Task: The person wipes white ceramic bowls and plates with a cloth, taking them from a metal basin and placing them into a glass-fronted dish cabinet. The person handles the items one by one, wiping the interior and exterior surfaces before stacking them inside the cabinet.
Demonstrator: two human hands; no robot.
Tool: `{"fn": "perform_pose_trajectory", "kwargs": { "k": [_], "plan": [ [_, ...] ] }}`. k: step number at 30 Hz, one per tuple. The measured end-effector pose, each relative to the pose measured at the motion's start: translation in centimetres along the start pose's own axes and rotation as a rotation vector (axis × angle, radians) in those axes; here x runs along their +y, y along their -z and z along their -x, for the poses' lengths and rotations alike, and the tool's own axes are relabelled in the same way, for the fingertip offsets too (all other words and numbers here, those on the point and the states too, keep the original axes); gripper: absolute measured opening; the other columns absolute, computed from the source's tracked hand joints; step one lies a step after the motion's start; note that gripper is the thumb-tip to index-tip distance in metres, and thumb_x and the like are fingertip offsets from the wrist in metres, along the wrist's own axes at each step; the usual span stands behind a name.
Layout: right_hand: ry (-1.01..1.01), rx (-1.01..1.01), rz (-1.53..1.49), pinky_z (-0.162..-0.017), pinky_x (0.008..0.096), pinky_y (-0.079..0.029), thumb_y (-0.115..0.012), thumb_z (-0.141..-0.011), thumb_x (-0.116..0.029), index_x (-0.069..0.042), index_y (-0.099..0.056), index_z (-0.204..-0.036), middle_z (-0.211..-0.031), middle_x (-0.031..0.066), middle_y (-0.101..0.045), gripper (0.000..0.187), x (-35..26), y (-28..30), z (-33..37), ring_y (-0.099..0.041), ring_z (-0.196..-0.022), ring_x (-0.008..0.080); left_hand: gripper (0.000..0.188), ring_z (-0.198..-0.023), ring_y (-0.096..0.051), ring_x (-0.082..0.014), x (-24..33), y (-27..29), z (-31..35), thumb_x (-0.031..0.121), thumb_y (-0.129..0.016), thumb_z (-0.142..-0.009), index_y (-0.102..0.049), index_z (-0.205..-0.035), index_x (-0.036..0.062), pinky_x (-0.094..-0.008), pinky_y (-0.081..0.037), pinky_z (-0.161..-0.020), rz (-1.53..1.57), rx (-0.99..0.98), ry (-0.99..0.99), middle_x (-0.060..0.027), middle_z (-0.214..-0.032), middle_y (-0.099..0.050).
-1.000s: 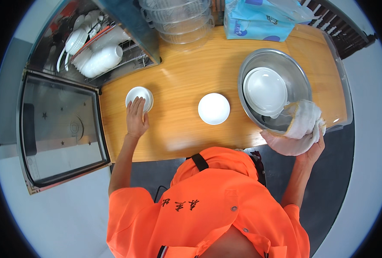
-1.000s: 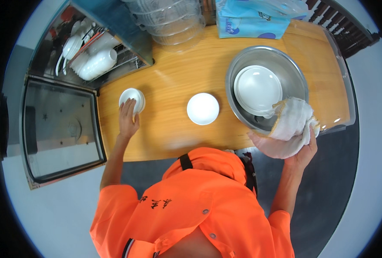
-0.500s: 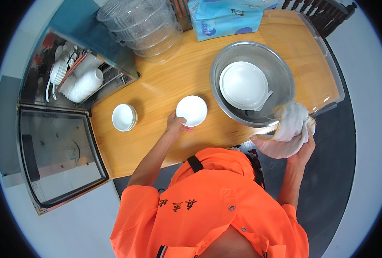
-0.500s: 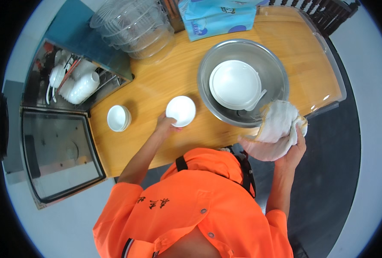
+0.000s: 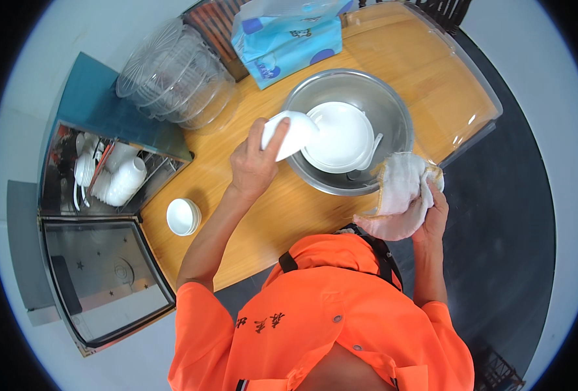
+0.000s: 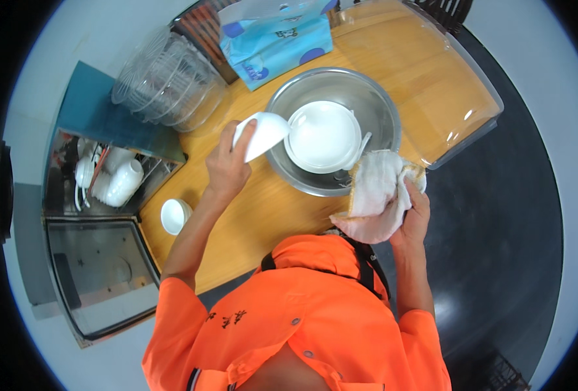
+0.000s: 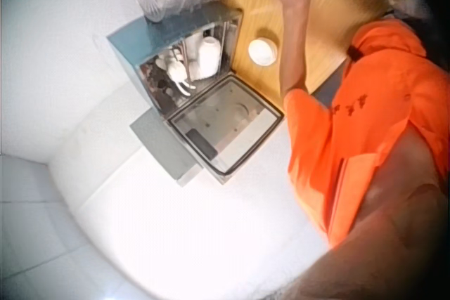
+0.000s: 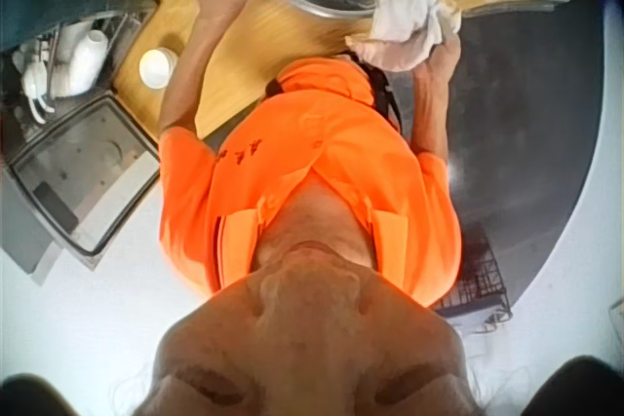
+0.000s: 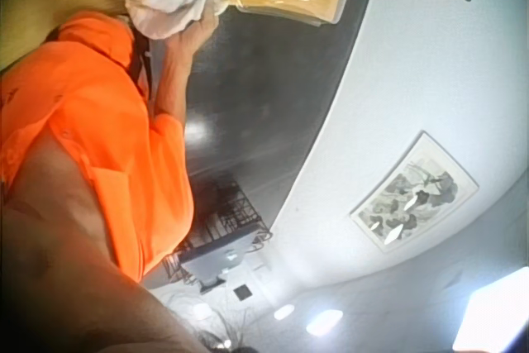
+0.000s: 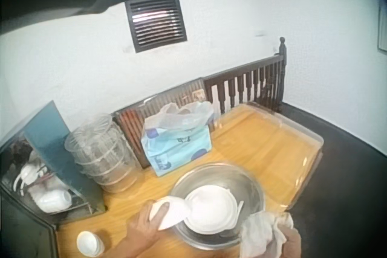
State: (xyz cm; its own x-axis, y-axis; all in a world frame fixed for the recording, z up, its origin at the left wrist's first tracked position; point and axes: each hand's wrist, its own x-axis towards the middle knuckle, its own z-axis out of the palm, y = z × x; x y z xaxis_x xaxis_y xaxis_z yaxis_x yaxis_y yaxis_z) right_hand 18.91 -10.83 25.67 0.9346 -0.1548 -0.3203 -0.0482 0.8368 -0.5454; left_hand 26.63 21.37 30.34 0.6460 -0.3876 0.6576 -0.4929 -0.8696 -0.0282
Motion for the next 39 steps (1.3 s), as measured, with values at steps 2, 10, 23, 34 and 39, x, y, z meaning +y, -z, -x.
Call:
{"fn": "perform_pose_trajectory", "kwargs": {
  "k": [2, 10, 23, 34, 39],
  "plan": [
    [0.007, 0.027, -0.012, -0.091, 0.0364, -0.046, -0.054, -0.088, -0.012, 0.005, -0.052, -0.117, -0.108, 0.0140, -0.062, 0.033, -0.3, -0.6, 0.2, -0.060, -0.099, 0.0234, 0.052, -0.054, -0.054, -0.0152, 0.5, -1.0, -1.5, 0.002, -0.060, -0.067, -0.062, -0.116, 0.0212, -0.0277, -0.047, -0.048, -0.100, 0.110, -0.178, -0.0129, -0.105, -0.056],
    [0.047, 0.028, 0.102, -0.088, 0.0346, -0.048, -0.055, -0.089, -0.015, 0.004, -0.053, -0.116, -0.107, 0.0126, -0.062, 0.034, 0.0, -1.0, -1.4, -0.062, -0.095, 0.0219, 0.068, -0.094, -0.060, -0.0304, 4.3, -2.5, -1.9, -0.006, -0.047, -0.063, -0.044, -0.130, 0.0025, -0.0344, -0.050, -0.078, 1.017, 0.004, 0.755, -0.0158, -0.114, -0.056],
    [0.206, -0.330, 0.775, -0.063, 0.0234, -0.044, -0.059, -0.089, -0.017, 0.002, -0.056, -0.107, -0.086, 0.0037, -0.058, 0.026, 9.1, -7.0, -0.9, -0.052, -0.073, 0.0077, 0.058, -0.116, -0.052, -0.0275, 7.8, 0.9, 3.8, 0.048, -0.037, -0.093, -0.045, -0.129, 0.0029, -0.0430, -0.044, -0.096, 2.335, 0.167, 1.409, -0.0116, -0.126, -0.053],
    [0.073, -0.420, 0.191, -0.083, 0.0331, -0.049, -0.060, -0.089, -0.018, -0.002, -0.052, -0.117, -0.107, 0.0093, -0.060, 0.033, 2.8, -18.4, 1.1, -0.059, -0.096, 0.0172, 0.067, -0.119, -0.049, -0.0320, 6.2, -1.0, 8.2, 0.059, -0.040, -0.089, -0.045, -0.130, 0.0059, -0.0526, -0.042, -0.096, 2.493, 0.180, 1.579, -0.0140, -0.131, -0.049],
    [1.116, -1.285, 1.653, -0.084, 0.0377, -0.046, -0.070, -0.072, -0.016, -0.003, -0.058, -0.107, -0.111, 0.0087, -0.058, 0.039, 6.3, -18.2, 0.3, -0.054, -0.105, 0.0226, 0.061, -0.118, -0.050, -0.0319, 6.1, -1.0, 8.1, 0.052, -0.048, -0.086, -0.049, -0.127, 0.0067, -0.0503, -0.046, -0.093, 2.538, 0.333, 1.371, -0.0136, -0.130, -0.049]
  ]
}}
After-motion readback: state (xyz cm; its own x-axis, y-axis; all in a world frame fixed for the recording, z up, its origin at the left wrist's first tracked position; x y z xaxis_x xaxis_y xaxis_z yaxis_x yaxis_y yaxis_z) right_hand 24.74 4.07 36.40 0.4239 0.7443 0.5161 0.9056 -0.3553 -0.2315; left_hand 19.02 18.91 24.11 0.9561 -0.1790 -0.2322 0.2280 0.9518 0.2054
